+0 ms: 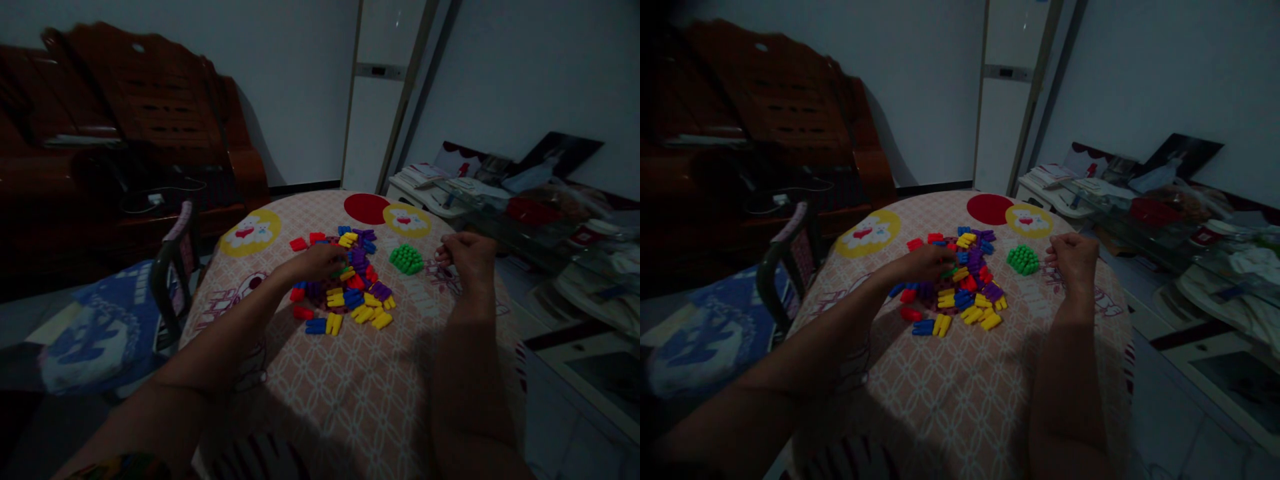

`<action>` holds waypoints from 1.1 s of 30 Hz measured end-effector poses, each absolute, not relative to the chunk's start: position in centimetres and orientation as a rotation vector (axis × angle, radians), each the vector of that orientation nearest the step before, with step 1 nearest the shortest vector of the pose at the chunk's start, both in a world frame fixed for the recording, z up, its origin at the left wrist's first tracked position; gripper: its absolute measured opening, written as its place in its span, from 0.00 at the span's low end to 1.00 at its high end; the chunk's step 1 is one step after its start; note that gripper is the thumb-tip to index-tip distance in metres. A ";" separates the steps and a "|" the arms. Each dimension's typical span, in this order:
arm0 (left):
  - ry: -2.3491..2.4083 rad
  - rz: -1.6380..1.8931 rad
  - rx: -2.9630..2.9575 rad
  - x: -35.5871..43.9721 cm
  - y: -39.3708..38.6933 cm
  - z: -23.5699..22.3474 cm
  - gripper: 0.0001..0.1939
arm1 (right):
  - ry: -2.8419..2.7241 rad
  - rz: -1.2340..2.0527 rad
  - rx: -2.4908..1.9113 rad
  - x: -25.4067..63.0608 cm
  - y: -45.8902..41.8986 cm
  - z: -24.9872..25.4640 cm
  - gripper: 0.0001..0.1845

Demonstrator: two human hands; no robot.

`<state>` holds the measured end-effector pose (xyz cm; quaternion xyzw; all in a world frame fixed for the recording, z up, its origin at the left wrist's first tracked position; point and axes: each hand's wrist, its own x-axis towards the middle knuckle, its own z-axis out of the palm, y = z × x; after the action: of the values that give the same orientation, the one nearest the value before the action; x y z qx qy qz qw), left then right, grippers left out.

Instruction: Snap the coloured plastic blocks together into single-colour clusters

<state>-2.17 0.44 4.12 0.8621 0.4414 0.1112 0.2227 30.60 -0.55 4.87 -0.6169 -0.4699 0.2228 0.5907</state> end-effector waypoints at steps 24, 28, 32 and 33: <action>1.574 0.714 2.318 14.9 9.8 -0.7 0.17 | -1.085 0.522 -1.418 30.5 -0.7 5.1 0.10; 1.517 0.658 2.377 15.4 9.8 -0.7 0.18 | -1.086 0.520 -1.419 30.6 -0.6 5.0 0.10; 1.478 0.589 2.395 15.5 9.9 -0.6 0.17 | -1.076 0.532 -1.416 30.6 -0.6 5.0 0.09; 1.471 0.573 2.399 15.5 10.0 -0.7 0.17 | -1.073 0.535 -1.415 30.6 -0.6 5.0 0.09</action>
<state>15.53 9.95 -0.67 0.8278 0.5075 0.1977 0.1344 30.59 -0.60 5.04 -0.6103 -0.4630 0.2306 0.5999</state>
